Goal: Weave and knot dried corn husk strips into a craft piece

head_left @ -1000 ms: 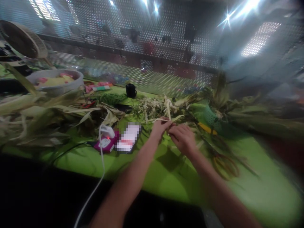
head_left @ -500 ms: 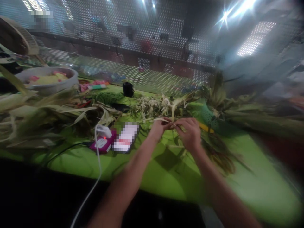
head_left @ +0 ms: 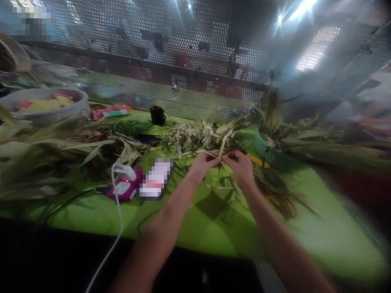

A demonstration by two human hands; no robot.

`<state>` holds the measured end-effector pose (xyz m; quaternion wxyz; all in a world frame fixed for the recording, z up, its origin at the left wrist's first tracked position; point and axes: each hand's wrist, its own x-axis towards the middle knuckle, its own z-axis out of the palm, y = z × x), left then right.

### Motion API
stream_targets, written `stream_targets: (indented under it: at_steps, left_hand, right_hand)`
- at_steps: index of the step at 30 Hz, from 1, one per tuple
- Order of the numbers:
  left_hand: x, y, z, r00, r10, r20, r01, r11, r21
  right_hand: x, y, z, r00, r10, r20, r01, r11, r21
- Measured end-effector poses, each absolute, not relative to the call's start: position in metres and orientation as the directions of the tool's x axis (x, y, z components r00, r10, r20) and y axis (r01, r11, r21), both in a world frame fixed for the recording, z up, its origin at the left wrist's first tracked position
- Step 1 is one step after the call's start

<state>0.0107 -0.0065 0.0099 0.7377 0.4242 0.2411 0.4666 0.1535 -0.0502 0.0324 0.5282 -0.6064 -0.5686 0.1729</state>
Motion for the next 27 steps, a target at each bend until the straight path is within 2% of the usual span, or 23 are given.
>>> stream_targets:
  at_steps: [6, 12, 23, 27]
  left_hand:
    - [0.011, -0.005, 0.006, 0.344, 0.937, -0.050, -0.450, 0.212, 0.868]
    - [0.007, -0.002, 0.007, 0.268, 0.958, -0.104, -0.425, 0.214, 0.880]
    - [0.005, 0.001, 0.007, 0.231, 0.964, -0.130, -0.460, 0.226, 0.859]
    - [0.004, 0.000, 0.008, 0.218, 0.966, -0.139, -0.446, 0.225, 0.866]
  right_hand:
    - [0.153, -0.046, 0.025, 0.259, 0.950, 0.174, 0.173, 0.131, -0.976]
    - [0.155, -0.045, 0.024, 0.191, 0.974, 0.122, -0.015, 0.128, -0.992]
    - [0.157, -0.044, 0.021, 0.165, 0.973, 0.162, 0.079, 0.151, -0.985]
    - [0.157, -0.044, 0.021, 0.202, 0.950, 0.237, 0.198, 0.198, -0.960]
